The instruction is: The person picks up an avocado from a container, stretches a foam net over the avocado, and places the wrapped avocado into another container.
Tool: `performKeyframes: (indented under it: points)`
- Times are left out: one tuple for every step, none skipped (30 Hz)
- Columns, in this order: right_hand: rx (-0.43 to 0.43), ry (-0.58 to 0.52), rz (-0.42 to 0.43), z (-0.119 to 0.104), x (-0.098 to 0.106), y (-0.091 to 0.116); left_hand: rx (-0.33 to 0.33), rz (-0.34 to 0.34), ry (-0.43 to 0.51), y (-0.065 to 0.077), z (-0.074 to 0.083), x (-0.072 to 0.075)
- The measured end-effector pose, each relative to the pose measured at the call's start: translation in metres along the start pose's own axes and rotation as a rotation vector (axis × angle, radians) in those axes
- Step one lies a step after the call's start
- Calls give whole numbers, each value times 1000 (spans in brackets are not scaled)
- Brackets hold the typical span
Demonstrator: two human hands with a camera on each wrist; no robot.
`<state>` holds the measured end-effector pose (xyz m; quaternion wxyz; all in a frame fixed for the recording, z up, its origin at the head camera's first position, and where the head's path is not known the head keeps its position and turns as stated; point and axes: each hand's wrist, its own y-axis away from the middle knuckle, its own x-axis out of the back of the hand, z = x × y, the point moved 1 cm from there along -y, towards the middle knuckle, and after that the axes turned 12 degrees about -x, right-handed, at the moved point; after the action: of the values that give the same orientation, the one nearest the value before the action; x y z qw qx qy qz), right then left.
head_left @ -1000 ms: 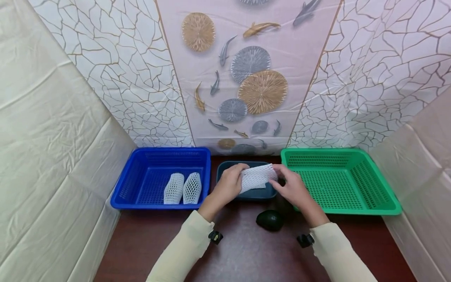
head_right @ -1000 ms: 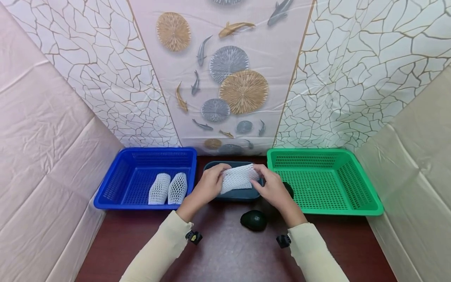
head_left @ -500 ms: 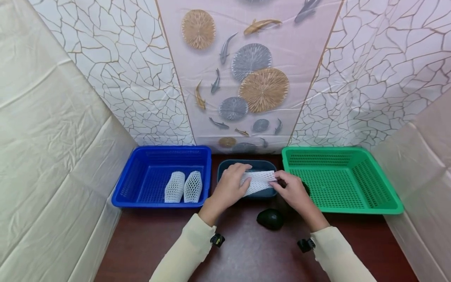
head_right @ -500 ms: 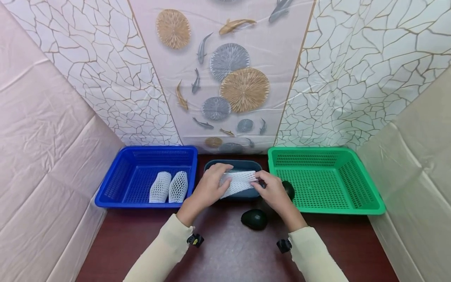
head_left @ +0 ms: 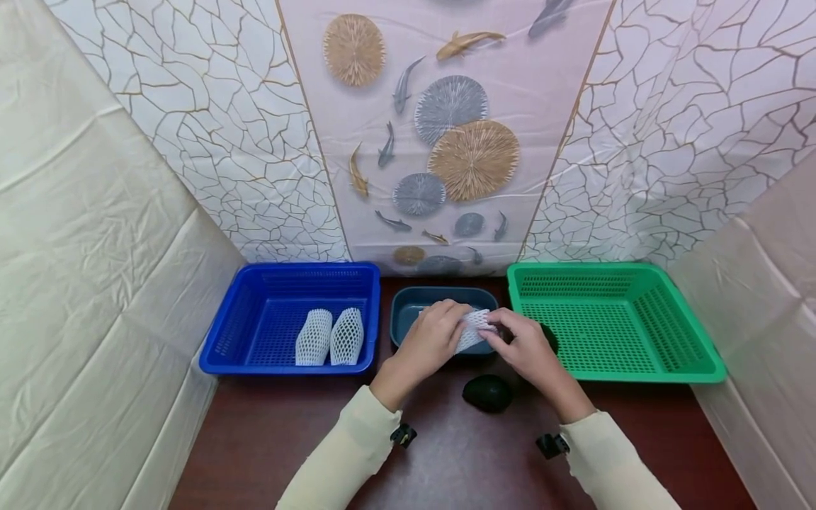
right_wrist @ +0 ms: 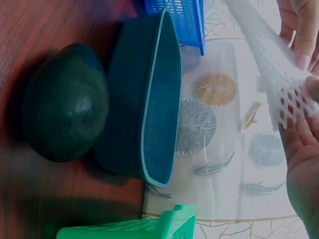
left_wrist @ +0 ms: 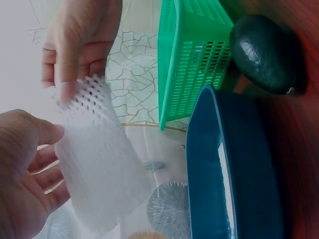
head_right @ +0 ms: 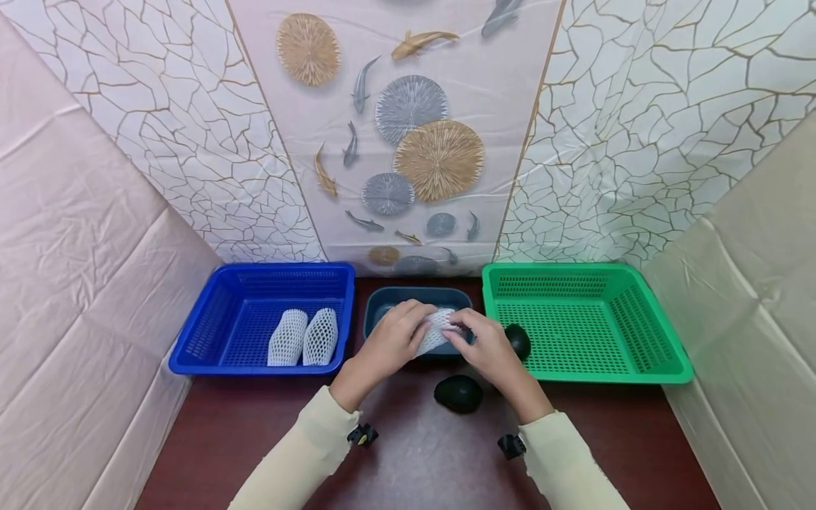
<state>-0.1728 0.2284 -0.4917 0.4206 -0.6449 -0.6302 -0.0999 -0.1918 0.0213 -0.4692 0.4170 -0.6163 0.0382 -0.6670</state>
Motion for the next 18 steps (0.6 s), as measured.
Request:
performKeyframes:
  points:
    - [2,-1,-7,-1,1,0,4,10,17,1,0,0]
    - [0,-1,-15,-2,1,1,7,24,35,1,-1,0]
    - [-4,-1,-25,-3,1,1,11,40,52,1,-1,0]
    - [-12,-6,-38,-3,2,1,14,55,68,1,-2,0]
    - [-24,-9,-51,-3,2,2,18,71,80,1,-2,1]
    - [-38,-13,-66,-3,1,2,22,86,90,1,-3,2]
    - [-57,-14,-86,-2,1,2,26,99,97,0,-3,2]
    - [-72,-14,-106,-1,0,2,33,108,102,0,-4,3]
    - [-84,-13,-125,0,0,2,39,113,103,0,-4,4]
    - [-89,-5,-140,1,-1,2,45,115,104,0,-5,4]
    - [-85,2,-150,3,-3,3,52,115,105,0,-5,4]
    - [-71,3,-152,4,-3,4,59,114,108,0,-6,4]
    - [-47,3,-147,5,-4,4,64,113,111,0,-6,3]
    - [-12,1,-129,6,-5,5,70,111,114,0,-7,3]
    - [25,-7,-104,6,-5,6,74,109,117,0,-7,3]
    - [63,-16,-76,7,-5,7,77,106,119,0,-7,2]
    - [98,-34,-50,7,-6,8,79,103,122,0,-8,2]
    - [128,-50,-27,7,-6,8,79,102,124,0,-8,2]
